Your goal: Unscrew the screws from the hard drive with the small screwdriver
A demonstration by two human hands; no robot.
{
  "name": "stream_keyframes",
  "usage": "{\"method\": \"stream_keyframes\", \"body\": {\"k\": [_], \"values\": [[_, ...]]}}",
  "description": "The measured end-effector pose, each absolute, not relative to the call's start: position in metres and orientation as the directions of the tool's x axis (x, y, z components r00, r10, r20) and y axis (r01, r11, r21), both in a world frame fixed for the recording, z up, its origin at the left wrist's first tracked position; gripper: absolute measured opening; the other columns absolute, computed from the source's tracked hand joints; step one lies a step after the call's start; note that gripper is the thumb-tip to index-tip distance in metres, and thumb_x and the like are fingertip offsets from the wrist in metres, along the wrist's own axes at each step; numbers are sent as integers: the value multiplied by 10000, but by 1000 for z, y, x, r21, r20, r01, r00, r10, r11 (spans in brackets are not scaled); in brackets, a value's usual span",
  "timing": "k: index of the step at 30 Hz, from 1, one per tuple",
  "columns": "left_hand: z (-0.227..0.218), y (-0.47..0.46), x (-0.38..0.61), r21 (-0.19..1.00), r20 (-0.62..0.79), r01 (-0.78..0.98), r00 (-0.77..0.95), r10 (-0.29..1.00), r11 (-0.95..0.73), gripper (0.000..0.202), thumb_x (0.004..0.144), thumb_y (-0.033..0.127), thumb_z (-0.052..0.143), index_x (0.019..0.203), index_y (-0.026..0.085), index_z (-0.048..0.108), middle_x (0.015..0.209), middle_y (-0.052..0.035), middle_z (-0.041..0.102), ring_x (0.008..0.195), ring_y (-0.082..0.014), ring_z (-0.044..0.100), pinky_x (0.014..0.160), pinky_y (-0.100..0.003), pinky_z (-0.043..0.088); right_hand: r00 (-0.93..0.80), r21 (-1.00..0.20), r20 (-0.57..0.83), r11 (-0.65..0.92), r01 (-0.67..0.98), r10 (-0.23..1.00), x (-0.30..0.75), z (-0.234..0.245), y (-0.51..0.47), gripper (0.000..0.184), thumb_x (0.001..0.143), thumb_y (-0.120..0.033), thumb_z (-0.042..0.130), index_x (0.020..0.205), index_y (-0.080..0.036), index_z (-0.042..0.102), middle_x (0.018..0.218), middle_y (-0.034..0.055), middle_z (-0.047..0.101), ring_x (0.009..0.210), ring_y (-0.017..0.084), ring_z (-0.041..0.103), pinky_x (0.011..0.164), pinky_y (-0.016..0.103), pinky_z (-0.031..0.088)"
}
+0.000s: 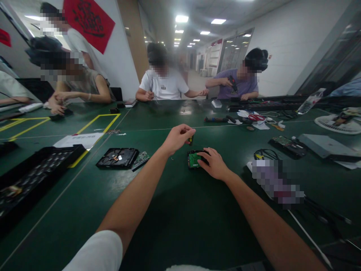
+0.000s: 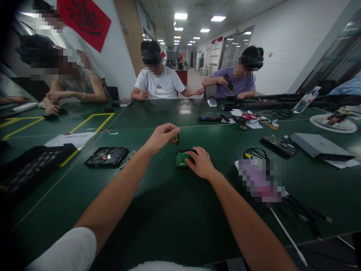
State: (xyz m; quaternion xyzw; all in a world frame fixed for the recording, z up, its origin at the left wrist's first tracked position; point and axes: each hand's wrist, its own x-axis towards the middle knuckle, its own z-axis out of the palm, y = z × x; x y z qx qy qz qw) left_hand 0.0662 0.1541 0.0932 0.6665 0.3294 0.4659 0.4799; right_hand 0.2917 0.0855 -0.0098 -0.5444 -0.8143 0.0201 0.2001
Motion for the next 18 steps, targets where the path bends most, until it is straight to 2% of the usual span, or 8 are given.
{"method": "stream_keyframes", "body": {"k": [5,14,18], "values": [[94,152,66,941,307,25,353,884,-337,299,859,437,783,890,162,669,813,-48,666,737,-135,618,604,-229,557,-325,-249,312,407,879,893,292,-10,85,448,1031,-556,472,1404,-348,607,1506,108,513,1450,369,397,1133,636,374],[97,155,65,946,302,-10,378,875,-323,238,971,388,625,991,161,697,927,-69,698,796,-148,654,590,-230,567,-328,-246,308,407,879,893,293,-10,86,453,1030,-552,477,1409,-343,609,1500,108,520,1442,365,409,1144,627,366],[97,153,66,936,324,20,342,882,-352,237,923,385,708,905,151,674,858,-57,691,746,-132,640,598,-231,566,-328,-244,303,406,881,895,292,-9,85,449,1030,-554,476,1400,-339,615,1498,109,522,1441,366,410,1137,626,372]]}}
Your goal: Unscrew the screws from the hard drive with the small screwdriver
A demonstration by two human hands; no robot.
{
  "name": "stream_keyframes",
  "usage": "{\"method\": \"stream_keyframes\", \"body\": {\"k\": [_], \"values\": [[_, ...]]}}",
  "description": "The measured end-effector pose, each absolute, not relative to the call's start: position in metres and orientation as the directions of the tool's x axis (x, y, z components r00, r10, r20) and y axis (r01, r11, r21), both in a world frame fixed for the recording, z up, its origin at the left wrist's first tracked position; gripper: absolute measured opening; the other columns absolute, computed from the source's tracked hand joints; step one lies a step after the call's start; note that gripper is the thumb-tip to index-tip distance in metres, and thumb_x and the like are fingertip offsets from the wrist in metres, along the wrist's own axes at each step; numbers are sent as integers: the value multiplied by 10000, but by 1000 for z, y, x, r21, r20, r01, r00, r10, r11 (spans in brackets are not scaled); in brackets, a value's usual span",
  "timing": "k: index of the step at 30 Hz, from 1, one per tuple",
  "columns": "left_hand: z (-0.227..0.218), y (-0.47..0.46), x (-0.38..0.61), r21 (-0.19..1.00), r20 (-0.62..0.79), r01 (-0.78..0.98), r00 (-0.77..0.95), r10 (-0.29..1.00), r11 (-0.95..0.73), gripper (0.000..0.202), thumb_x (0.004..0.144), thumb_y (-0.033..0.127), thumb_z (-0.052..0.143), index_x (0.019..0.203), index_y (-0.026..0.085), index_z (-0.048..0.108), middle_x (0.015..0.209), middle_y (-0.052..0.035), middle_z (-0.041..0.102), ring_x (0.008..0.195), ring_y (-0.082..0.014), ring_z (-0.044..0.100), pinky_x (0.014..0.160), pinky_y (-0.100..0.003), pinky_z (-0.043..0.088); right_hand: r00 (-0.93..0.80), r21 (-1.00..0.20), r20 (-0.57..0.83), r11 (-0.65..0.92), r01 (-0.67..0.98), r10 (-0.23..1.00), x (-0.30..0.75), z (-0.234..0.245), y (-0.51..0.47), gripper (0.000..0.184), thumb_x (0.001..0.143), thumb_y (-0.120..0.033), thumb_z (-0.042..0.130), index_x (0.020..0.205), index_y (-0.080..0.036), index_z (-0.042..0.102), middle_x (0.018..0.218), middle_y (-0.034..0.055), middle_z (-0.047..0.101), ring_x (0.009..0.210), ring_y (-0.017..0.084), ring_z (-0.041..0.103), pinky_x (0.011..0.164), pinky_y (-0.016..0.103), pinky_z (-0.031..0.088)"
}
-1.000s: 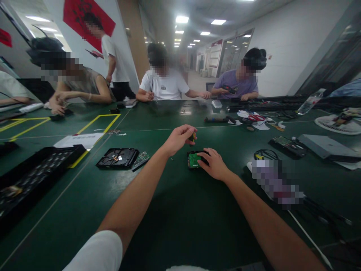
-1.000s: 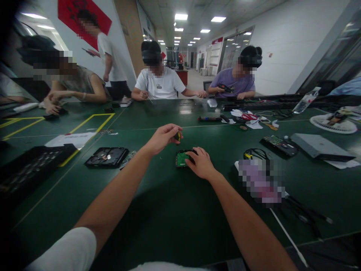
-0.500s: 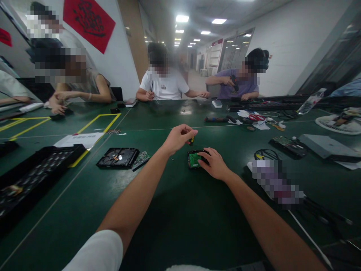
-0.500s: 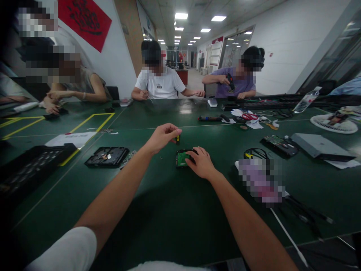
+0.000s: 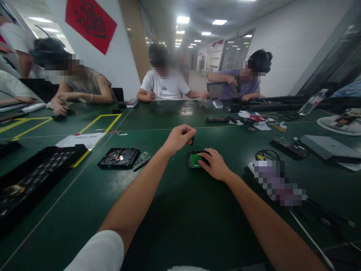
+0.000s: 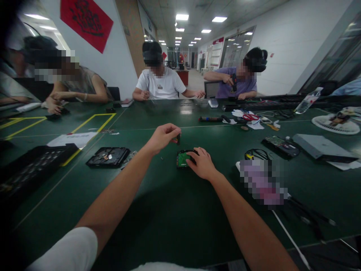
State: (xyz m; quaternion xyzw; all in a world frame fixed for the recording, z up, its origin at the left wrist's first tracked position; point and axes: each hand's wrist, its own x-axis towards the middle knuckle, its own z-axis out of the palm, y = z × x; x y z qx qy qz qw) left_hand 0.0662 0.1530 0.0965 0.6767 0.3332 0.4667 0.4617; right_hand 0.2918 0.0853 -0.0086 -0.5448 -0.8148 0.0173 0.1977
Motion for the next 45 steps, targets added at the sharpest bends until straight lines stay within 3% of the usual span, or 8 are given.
{"method": "stream_keyframes", "body": {"k": [6,12,18,26,35,40,45], "values": [[97,149,67,950,292,19,291,911,-310,337,812,362,843,864,154,583,827,-87,726,667,-141,647,519,-230,518,-330,-242,317,412,878,889,291,-8,84,433,1033,-536,482,1394,-336,613,1496,108,526,1440,360,412,1130,619,382],[97,151,69,944,318,-59,422,849,-324,250,913,361,733,1035,153,666,853,-62,705,758,-146,664,660,-275,590,-333,-235,318,414,879,888,292,-9,85,435,1031,-542,483,1389,-335,618,1501,108,523,1445,361,408,1138,618,377],[99,150,69,973,230,-127,420,878,-195,243,937,381,682,902,143,710,896,-74,671,827,-158,641,696,-300,623,-327,-241,314,408,881,891,292,-11,86,448,1030,-548,480,1408,-344,607,1498,107,524,1446,366,406,1139,638,371],[95,153,64,931,296,119,309,904,-346,393,798,510,829,824,163,648,779,-51,659,671,-131,604,548,-232,527,-324,-242,321,408,881,890,292,-9,84,439,1030,-541,485,1403,-345,608,1504,103,520,1449,363,404,1140,625,375],[101,149,64,945,294,-8,468,834,-328,283,939,432,655,1022,164,695,991,-91,727,870,-170,669,590,-225,551,-327,-227,328,410,884,886,290,-9,85,425,1026,-539,495,1384,-348,623,1491,103,530,1437,355,418,1138,619,378],[98,149,65,948,289,10,387,876,-318,265,866,386,765,889,146,654,914,-87,727,766,-144,658,590,-230,547,-333,-229,323,414,881,886,290,-7,83,433,1028,-541,491,1392,-341,613,1491,108,526,1439,356,416,1137,616,384],[97,148,67,950,301,-42,383,873,-309,262,853,331,792,921,158,608,864,-73,721,760,-142,667,606,-228,537,-331,-238,309,410,881,892,291,-6,83,435,1027,-544,491,1399,-347,606,1501,103,518,1447,360,405,1143,636,369]]}}
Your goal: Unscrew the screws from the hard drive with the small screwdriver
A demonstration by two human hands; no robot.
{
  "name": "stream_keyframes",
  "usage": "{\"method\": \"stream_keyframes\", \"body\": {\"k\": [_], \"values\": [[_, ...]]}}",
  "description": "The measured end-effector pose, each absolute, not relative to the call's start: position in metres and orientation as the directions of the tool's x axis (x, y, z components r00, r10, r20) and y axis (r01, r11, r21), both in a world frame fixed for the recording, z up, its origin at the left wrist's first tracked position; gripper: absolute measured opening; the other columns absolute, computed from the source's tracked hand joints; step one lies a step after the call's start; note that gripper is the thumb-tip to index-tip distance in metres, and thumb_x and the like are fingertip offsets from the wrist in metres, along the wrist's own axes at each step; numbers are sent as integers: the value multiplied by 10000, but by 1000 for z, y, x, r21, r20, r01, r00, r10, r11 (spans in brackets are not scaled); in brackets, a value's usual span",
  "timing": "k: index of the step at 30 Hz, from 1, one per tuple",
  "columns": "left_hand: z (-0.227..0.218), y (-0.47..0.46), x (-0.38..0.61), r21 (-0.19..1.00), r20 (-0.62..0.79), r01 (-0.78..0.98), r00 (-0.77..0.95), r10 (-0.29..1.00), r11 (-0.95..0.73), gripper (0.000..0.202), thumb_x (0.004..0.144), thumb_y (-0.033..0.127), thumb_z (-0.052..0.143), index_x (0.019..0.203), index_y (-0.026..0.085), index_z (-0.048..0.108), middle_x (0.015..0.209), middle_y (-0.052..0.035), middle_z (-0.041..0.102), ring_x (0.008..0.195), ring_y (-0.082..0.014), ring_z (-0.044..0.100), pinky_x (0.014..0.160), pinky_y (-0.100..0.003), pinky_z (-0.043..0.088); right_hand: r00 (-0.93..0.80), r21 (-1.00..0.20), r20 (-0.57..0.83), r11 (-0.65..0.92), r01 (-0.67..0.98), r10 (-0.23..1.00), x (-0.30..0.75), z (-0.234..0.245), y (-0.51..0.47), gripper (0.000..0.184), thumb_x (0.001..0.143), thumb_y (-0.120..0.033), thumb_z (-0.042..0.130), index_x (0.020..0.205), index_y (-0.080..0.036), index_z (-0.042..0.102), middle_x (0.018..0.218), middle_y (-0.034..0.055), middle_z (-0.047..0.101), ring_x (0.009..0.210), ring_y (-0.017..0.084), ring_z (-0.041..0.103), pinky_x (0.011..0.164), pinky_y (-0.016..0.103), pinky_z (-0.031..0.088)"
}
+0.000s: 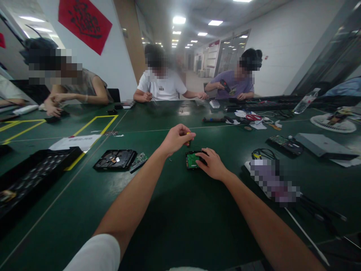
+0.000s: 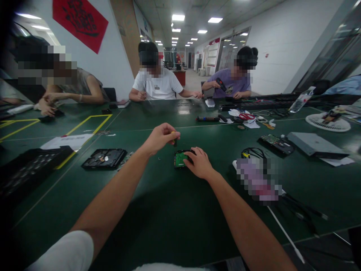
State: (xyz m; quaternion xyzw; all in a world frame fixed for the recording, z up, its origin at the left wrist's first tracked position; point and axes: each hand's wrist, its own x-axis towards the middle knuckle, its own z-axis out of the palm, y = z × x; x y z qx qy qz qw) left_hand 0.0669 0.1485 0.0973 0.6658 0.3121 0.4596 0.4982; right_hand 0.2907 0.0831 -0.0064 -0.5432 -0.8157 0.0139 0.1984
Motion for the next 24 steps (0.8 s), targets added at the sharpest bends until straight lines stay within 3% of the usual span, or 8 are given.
{"method": "stream_keyframes", "body": {"k": [5,10,19,24], "values": [[99,150,66,942,312,-26,441,841,-335,233,927,393,697,958,162,683,858,-54,675,743,-131,624,602,-226,538,-327,-236,301,403,885,896,290,-7,83,446,1026,-545,493,1410,-346,601,1499,103,518,1446,358,406,1150,630,366],[100,149,67,970,243,-96,449,860,-224,204,946,332,633,956,154,731,1014,-93,664,888,-177,626,672,-283,598,-327,-232,297,400,887,897,290,-6,83,448,1030,-545,483,1413,-344,601,1505,103,514,1448,357,402,1152,626,363],[96,150,65,959,262,14,343,902,-284,267,847,349,801,860,148,626,816,-43,649,720,-128,612,617,-253,541,-331,-232,303,406,884,894,290,-7,84,440,1030,-532,489,1406,-334,603,1492,111,518,1443,361,406,1140,614,380],[101,147,65,959,252,6,440,862,-283,205,872,297,749,896,150,609,878,-75,699,765,-154,656,610,-260,532,-326,-245,303,403,882,896,290,-8,84,435,1028,-532,495,1409,-352,601,1496,102,517,1447,361,398,1136,621,375]]}}
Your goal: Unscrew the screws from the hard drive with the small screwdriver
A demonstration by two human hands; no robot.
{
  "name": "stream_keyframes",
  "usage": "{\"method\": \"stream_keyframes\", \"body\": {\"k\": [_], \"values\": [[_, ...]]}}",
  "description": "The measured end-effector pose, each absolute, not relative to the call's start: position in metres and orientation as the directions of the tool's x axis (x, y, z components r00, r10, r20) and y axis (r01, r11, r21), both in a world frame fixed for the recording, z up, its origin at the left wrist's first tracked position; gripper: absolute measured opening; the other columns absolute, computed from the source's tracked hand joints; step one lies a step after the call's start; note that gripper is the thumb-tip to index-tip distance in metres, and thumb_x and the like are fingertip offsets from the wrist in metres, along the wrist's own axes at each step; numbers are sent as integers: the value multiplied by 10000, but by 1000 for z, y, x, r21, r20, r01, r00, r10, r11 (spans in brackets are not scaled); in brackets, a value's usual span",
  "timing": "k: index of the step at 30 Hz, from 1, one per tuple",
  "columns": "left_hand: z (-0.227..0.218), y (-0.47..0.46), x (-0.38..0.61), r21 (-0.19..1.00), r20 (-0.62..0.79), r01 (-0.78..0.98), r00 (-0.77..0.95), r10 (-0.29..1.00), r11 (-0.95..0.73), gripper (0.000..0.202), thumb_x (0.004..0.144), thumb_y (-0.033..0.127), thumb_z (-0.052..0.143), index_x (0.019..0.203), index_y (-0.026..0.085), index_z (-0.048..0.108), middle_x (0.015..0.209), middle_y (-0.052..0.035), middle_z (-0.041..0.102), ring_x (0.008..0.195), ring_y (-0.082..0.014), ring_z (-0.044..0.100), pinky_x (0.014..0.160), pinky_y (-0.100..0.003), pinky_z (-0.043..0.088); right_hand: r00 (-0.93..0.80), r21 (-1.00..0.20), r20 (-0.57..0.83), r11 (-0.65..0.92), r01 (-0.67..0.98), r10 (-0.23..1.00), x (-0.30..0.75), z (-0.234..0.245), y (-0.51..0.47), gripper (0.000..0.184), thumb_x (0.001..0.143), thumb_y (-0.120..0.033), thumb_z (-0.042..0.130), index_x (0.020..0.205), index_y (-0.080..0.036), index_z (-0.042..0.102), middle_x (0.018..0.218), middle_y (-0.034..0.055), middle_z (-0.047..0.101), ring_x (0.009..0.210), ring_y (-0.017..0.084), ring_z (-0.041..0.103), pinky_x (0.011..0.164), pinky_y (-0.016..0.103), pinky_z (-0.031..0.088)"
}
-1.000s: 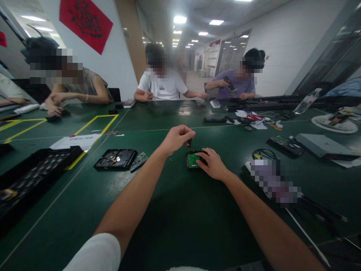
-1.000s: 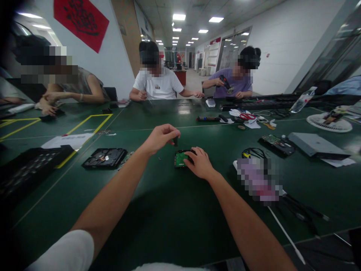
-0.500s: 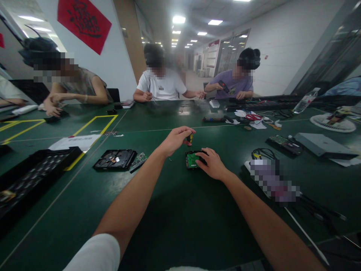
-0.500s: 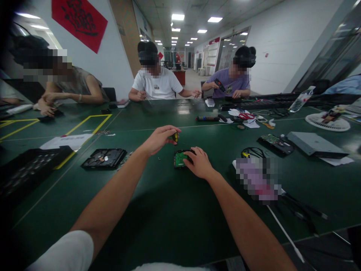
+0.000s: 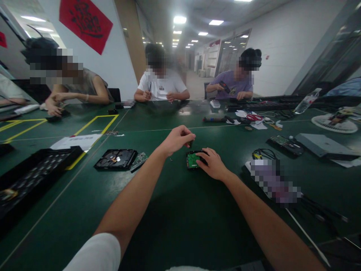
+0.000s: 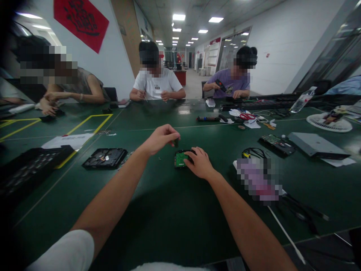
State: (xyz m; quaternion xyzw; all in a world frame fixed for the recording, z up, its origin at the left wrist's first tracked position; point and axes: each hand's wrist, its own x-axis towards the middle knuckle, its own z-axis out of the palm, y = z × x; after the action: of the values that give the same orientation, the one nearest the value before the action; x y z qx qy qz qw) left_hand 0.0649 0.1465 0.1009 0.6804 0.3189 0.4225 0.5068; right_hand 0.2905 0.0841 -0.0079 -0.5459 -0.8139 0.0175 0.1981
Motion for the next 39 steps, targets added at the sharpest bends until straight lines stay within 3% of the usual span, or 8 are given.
{"method": "stream_keyframes", "body": {"k": [5,13,20,24,28,34,39], "values": [[102,147,65,969,237,-74,559,795,-237,161,932,293,637,943,134,658,964,-113,725,886,-185,689,656,-262,534,-332,-235,315,412,880,889,291,-8,84,434,1031,-530,489,1407,-345,603,1496,107,519,1439,360,406,1125,621,384],[102,148,67,973,222,-169,499,838,-157,189,956,270,569,948,125,690,955,-114,694,904,-198,665,704,-313,584,-335,-232,307,411,881,891,291,-9,85,444,1032,-538,482,1409,-336,602,1505,108,515,1442,361,409,1139,621,371],[98,152,64,950,277,18,401,873,-310,212,898,370,713,924,162,681,851,-55,658,768,-146,612,619,-244,549,-337,-233,307,414,880,890,290,-6,83,443,1030,-539,483,1403,-335,606,1497,110,519,1440,357,411,1132,609,388],[98,151,63,940,295,38,408,864,-339,223,882,386,742,929,175,687,803,-31,634,745,-134,595,628,-236,546,-341,-230,308,417,879,888,290,-6,83,443,1032,-541,479,1404,-336,605,1495,110,520,1436,354,415,1130,606,390],[99,150,64,942,299,3,451,841,-337,199,931,359,673,973,165,695,859,-47,650,794,-141,614,660,-248,565,-332,-224,312,409,885,890,291,-8,84,445,1031,-539,485,1404,-330,607,1495,111,523,1437,356,415,1136,604,384],[101,150,68,971,239,-132,487,840,-200,195,973,245,544,1055,144,690,998,-94,677,942,-183,644,726,-302,601,-333,-218,308,407,887,891,291,-9,85,449,1031,-547,479,1403,-331,607,1502,111,518,1441,358,412,1142,610,378],[103,148,67,972,237,-102,467,852,-214,147,949,257,603,996,136,672,1033,-104,687,920,-178,647,715,-303,601,-331,-237,308,409,882,892,291,-9,84,447,1029,-545,481,1409,-344,603,1506,104,516,1444,363,407,1142,621,375]]}}
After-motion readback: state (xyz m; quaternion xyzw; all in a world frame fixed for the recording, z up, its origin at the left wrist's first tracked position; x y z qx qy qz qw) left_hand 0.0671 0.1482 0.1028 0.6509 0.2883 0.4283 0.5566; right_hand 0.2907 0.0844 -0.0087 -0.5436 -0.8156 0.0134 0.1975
